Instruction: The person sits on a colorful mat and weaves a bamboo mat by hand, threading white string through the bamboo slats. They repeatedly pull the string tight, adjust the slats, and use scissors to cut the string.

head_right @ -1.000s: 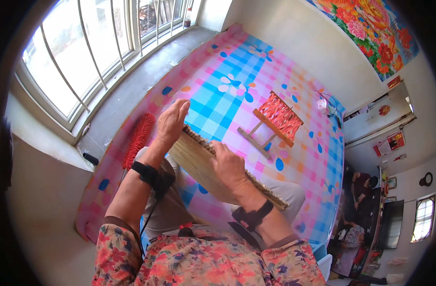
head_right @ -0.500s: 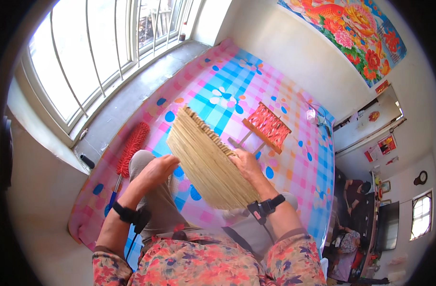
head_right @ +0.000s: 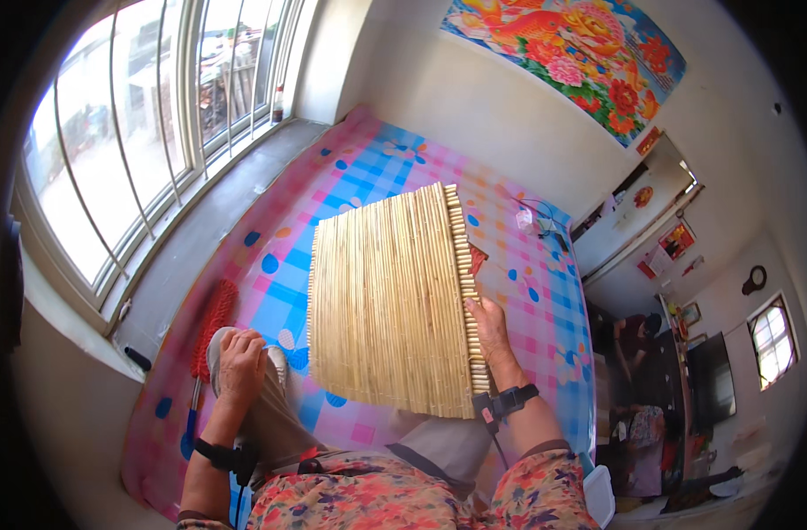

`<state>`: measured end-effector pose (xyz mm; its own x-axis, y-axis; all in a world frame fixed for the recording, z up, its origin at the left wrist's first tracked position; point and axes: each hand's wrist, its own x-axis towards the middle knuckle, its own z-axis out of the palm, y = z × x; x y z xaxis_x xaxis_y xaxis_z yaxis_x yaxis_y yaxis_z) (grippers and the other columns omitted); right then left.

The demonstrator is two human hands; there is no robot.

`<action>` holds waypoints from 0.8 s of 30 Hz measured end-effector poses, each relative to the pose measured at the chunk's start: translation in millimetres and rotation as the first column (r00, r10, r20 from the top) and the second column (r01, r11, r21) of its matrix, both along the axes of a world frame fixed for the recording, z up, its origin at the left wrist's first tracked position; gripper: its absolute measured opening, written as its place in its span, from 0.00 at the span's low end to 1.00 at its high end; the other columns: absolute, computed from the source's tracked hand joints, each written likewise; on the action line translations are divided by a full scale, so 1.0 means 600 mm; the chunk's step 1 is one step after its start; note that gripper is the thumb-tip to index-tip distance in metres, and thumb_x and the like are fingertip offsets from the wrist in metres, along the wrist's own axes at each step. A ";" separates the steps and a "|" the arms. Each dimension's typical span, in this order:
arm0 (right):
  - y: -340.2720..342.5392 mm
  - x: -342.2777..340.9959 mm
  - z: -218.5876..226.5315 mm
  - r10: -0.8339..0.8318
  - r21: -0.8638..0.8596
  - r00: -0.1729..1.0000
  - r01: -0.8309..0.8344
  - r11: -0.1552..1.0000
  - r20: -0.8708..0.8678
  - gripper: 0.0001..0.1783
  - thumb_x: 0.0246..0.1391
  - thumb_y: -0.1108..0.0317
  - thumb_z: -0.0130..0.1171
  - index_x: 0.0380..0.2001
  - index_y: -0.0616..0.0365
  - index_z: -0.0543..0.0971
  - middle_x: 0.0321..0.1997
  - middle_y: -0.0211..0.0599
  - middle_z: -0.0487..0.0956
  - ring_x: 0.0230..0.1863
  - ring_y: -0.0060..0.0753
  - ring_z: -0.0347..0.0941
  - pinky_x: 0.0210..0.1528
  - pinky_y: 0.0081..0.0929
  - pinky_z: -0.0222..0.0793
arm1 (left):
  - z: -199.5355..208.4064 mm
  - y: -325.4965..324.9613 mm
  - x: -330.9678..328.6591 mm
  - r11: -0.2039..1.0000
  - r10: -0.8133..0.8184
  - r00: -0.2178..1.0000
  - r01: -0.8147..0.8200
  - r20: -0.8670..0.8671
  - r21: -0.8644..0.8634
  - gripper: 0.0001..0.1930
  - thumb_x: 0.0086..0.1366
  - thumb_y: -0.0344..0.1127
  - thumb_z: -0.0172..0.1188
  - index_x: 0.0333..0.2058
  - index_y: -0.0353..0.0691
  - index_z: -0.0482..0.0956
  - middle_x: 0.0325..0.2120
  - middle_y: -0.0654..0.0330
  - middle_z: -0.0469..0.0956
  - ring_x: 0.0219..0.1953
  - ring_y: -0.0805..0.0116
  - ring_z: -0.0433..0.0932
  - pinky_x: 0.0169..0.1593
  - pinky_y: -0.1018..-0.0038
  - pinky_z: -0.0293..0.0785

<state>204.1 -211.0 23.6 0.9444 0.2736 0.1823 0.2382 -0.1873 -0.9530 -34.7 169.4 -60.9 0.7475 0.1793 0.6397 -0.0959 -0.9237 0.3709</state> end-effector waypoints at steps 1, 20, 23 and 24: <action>-0.008 -0.004 -0.006 -0.035 0.008 0.999 0.035 0.999 -0.021 0.22 0.61 0.66 0.56 0.53 0.71 0.72 0.54 0.33 0.74 0.55 0.25 0.66 0.61 0.26 0.57 | -0.002 0.001 0.000 1.000 -0.006 1.000 0.007 -0.010 0.011 0.06 0.54 0.28 0.60 0.33 0.38 0.76 0.37 0.55 0.78 0.47 0.57 0.76 0.59 0.57 0.61; -0.062 -0.050 -0.059 -0.025 0.141 0.984 0.050 0.989 -0.178 0.24 0.63 0.65 0.56 0.58 0.68 0.71 0.58 0.33 0.73 0.60 0.25 0.64 0.65 0.25 0.55 | -0.005 -0.010 0.002 0.995 0.009 0.994 0.002 -0.107 0.102 0.05 0.54 0.29 0.60 0.31 0.40 0.77 0.34 0.56 0.79 0.47 0.59 0.77 0.61 0.54 0.58; -0.055 -0.060 -0.057 -0.019 0.169 0.983 0.050 0.984 -0.184 0.24 0.62 0.66 0.56 0.58 0.68 0.72 0.59 0.33 0.71 0.61 0.26 0.63 0.65 0.25 0.54 | -0.004 -0.012 0.003 0.994 0.010 0.994 0.002 -0.110 0.113 0.05 0.53 0.29 0.60 0.31 0.40 0.77 0.34 0.56 0.79 0.46 0.59 0.77 0.61 0.53 0.58; -0.052 -0.064 -0.054 -0.019 0.156 0.983 0.048 0.987 -0.182 0.23 0.62 0.67 0.56 0.58 0.68 0.72 0.59 0.32 0.71 0.61 0.26 0.63 0.65 0.25 0.54 | -0.003 -0.013 0.004 0.994 0.006 0.993 0.007 -0.114 0.113 0.05 0.54 0.30 0.59 0.30 0.40 0.77 0.34 0.56 0.79 0.46 0.59 0.77 0.62 0.53 0.58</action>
